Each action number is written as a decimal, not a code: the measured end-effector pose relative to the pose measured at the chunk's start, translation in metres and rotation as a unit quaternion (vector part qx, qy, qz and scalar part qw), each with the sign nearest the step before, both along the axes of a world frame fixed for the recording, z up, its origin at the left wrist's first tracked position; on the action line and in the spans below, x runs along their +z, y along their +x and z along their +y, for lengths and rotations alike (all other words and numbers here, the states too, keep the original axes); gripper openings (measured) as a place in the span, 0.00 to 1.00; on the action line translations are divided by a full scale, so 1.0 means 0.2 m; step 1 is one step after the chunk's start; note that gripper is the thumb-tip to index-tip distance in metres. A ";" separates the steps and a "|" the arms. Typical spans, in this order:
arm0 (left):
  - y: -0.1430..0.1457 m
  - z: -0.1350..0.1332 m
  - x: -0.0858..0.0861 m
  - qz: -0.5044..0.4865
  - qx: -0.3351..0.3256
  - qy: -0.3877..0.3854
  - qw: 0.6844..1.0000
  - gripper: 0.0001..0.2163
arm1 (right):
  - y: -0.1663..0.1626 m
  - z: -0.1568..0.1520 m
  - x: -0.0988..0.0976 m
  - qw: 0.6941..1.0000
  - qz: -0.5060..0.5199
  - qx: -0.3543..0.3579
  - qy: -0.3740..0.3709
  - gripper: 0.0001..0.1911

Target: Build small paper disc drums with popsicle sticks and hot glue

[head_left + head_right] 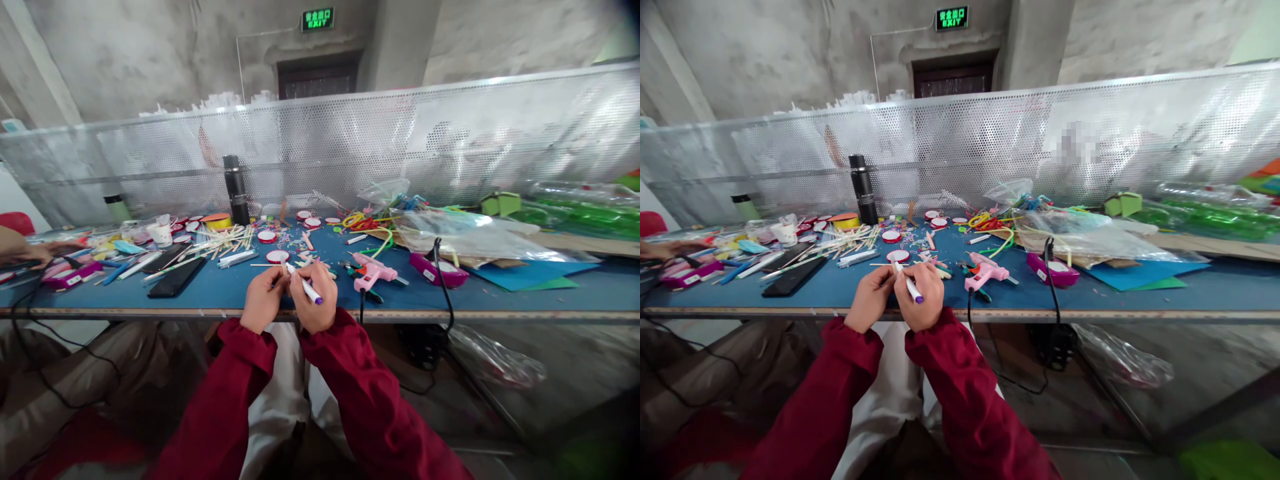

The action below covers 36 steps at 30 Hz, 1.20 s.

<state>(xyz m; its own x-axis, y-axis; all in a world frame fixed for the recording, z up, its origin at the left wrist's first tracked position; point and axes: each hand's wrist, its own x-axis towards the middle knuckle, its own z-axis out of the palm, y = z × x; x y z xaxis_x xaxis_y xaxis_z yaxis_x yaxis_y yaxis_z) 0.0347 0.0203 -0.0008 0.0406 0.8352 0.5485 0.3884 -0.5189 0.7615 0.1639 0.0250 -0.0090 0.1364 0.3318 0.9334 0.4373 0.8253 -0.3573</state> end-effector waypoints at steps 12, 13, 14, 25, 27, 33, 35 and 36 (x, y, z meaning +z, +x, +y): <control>0.00 0.00 0.00 -0.002 -0.001 0.002 1.000 0.09 | 0.00 0.00 0.00 1.000 0.001 0.003 0.008 0.06; 0.00 0.00 0.00 -0.003 -0.002 0.002 1.000 0.09 | 0.00 0.00 0.00 1.000 0.002 0.003 0.008 0.06; 0.00 0.00 0.00 -0.004 -0.002 0.002 1.000 0.09 | 0.00 0.00 0.00 1.000 0.001 0.003 0.007 0.06; 0.00 0.00 0.00 -0.013 -0.003 -0.003 1.000 0.09 | 0.00 -0.01 0.00 1.000 -0.008 0.010 0.008 0.07; 0.00 0.00 0.00 -0.012 -0.004 -0.007 1.000 0.09 | 0.00 -0.01 0.01 1.000 -0.009 0.010 0.010 0.06; 0.00 -0.01 0.00 -0.005 0.004 -0.003 1.000 0.10 | 0.00 -0.01 0.00 1.000 -0.003 -0.001 0.005 0.06; 0.00 0.00 0.00 -0.004 0.006 -0.002 1.000 0.09 | 0.00 -0.01 0.00 1.000 0.000 -0.004 0.002 0.06; 0.00 0.00 0.00 -0.005 0.006 -0.001 1.000 0.09 | 0.00 -0.01 0.00 1.000 0.000 -0.003 0.001 0.06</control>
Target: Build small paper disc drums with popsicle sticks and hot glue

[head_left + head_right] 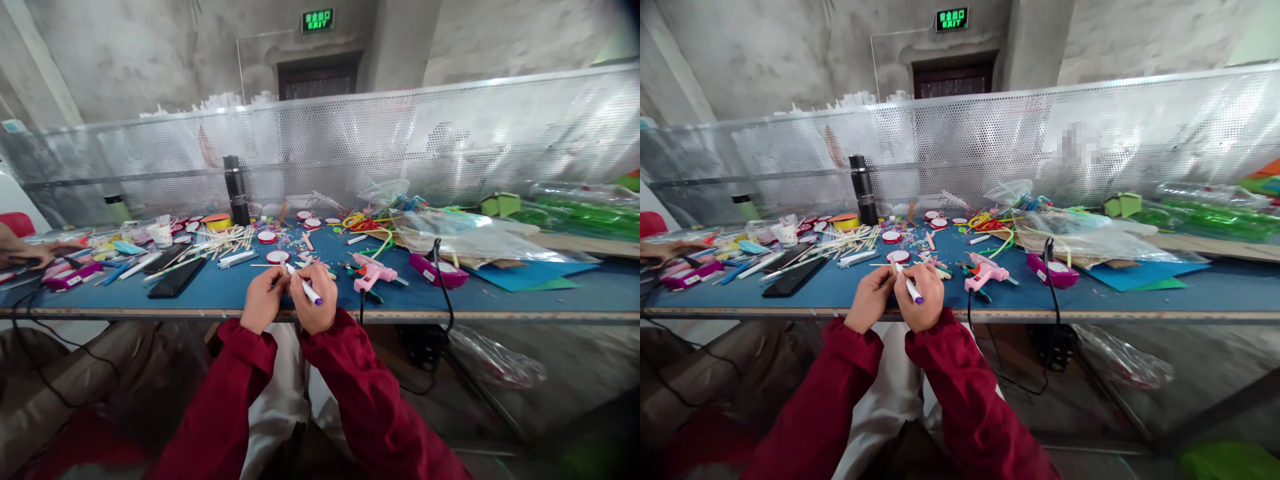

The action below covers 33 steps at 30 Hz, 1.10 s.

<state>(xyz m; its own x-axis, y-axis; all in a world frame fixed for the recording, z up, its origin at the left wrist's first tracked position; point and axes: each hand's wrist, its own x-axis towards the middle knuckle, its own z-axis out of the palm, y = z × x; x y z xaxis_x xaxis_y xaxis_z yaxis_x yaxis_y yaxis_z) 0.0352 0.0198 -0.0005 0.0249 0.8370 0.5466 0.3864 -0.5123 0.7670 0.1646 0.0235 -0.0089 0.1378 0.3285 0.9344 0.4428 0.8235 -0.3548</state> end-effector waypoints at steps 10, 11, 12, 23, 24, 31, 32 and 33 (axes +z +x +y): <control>0.00 0.00 0.00 0.003 -0.003 -0.001 1.000 0.10 | 0.00 0.00 0.01 1.000 -0.004 0.004 0.006 0.06; 0.00 0.00 0.00 0.002 -0.003 -0.001 1.000 0.10 | -0.01 0.00 0.01 1.000 -0.003 0.003 0.007 0.06; 0.00 0.00 0.00 0.001 -0.003 -0.001 1.000 0.10 | -0.01 0.00 0.00 1.000 -0.002 0.005 0.010 0.06; 0.00 0.01 -0.01 -0.002 -0.003 -0.003 1.000 0.09 | 0.00 -0.01 0.01 1.000 -0.006 0.012 0.008 0.06; 0.00 0.01 -0.01 -0.002 -0.003 -0.002 1.000 0.10 | 0.00 -0.01 0.01 1.000 -0.008 0.015 0.008 0.06; 0.00 0.01 -0.01 0.001 -0.006 0.003 1.000 0.10 | -0.01 0.00 0.01 1.000 -0.015 0.012 0.007 0.06; 0.00 0.01 -0.01 0.002 -0.005 0.002 1.000 0.10 | -0.01 0.00 0.01 1.000 -0.017 0.010 0.006 0.06; 0.00 0.01 -0.01 0.002 -0.004 0.000 1.000 0.10 | 0.00 0.00 0.01 1.000 -0.018 0.009 0.005 0.06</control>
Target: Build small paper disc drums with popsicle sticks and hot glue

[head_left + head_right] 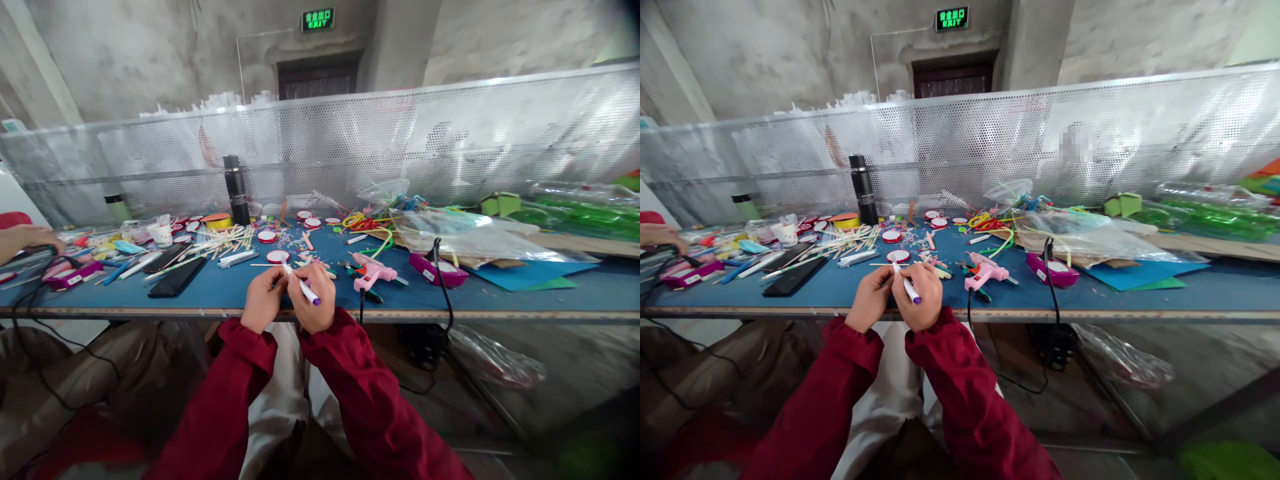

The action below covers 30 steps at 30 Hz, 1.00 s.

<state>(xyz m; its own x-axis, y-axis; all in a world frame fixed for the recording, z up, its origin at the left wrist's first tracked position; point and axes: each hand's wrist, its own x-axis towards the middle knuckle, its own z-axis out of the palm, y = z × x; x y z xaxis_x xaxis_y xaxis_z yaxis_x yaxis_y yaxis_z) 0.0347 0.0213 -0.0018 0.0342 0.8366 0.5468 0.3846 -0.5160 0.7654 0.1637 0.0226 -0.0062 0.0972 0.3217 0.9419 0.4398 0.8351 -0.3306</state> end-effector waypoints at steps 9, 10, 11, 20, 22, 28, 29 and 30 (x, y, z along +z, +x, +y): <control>0.00 0.00 0.00 -0.004 0.003 0.008 1.000 0.09 | 0.00 0.00 0.00 1.000 0.003 -0.006 0.002 0.07; 0.00 0.00 0.00 -0.003 0.004 0.008 1.000 0.10 | 0.00 0.00 0.00 1.000 0.006 -0.007 0.000 0.07; 0.00 0.00 0.00 -0.002 0.004 0.008 1.000 0.10 | 0.00 0.00 0.00 1.000 0.008 -0.007 -0.002 0.06; 0.00 0.00 0.00 -0.009 0.003 0.003 1.000 0.09 | 0.00 0.00 -0.01 1.000 0.009 -0.006 0.002 0.06; 0.00 0.00 0.00 -0.009 0.004 0.001 1.000 0.09 | 0.00 0.01 -0.01 1.000 0.017 -0.013 0.002 0.06; 0.00 0.00 0.01 -0.015 -0.009 -0.006 1.000 0.11 | 0.00 0.00 -0.01 1.000 0.022 -0.002 0.005 0.06; 0.00 -0.01 0.01 -0.015 -0.007 -0.005 1.000 0.11 | 0.00 0.00 -0.01 1.000 0.018 0.000 0.004 0.06; 0.00 -0.01 0.01 -0.014 -0.005 -0.004 1.000 0.11 | 0.00 0.00 -0.01 1.000 0.015 0.001 0.003 0.06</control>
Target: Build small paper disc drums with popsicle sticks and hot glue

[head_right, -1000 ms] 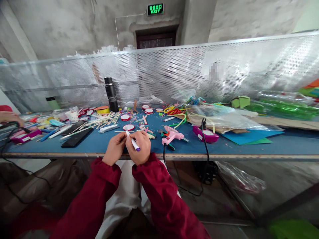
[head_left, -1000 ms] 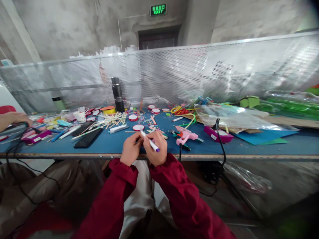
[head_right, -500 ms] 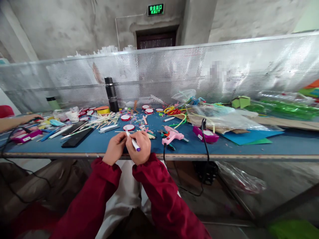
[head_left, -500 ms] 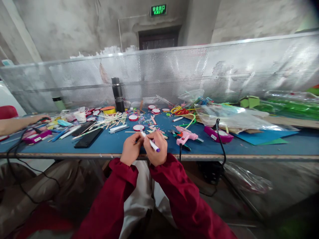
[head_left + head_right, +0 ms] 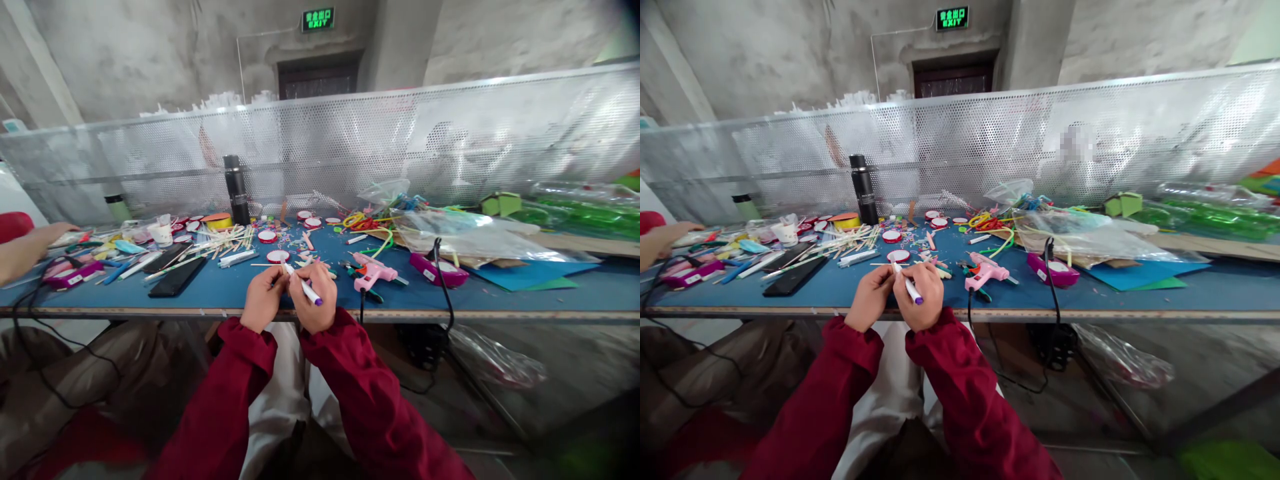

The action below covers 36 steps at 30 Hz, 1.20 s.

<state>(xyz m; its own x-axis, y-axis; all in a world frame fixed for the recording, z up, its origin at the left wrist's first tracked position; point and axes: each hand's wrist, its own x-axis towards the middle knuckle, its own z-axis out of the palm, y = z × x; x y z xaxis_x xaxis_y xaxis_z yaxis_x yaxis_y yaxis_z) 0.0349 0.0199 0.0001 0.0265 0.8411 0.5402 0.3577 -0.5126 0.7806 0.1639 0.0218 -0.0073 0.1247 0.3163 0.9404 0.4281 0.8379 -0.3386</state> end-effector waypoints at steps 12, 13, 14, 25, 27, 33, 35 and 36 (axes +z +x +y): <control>0.00 0.00 0.00 0.009 -0.005 0.000 1.000 0.09 | 0.00 0.01 0.00 1.000 0.004 -0.005 0.003 0.06; 0.00 0.00 0.00 0.010 -0.003 0.000 1.000 0.09 | 0.00 0.01 0.00 1.000 0.002 -0.005 0.002 0.06; 0.00 0.00 0.00 0.010 0.000 0.002 1.000 0.09 | 0.00 0.01 0.00 1.000 0.002 -0.005 0.002 0.06; 0.00 0.00 0.00 0.005 0.002 0.005 1.000 0.09 | 0.00 0.01 0.00 1.000 0.000 -0.009 -0.012 0.06; 0.00 -0.01 0.00 0.004 0.003 0.003 1.000 0.09 | 0.00 0.01 0.00 1.000 -0.001 -0.009 -0.009 0.06; 0.00 -0.01 0.00 0.003 -0.004 0.003 1.000 0.09 | 0.00 0.00 0.01 1.000 -0.003 -0.002 0.002 0.06; 0.00 0.00 0.00 0.002 -0.004 0.004 1.000 0.09 | 0.00 0.00 0.01 1.000 -0.005 0.002 0.005 0.06; 0.00 0.00 -0.01 0.002 -0.003 0.005 1.000 0.09 | 0.00 0.00 0.01 1.000 -0.006 0.004 0.007 0.06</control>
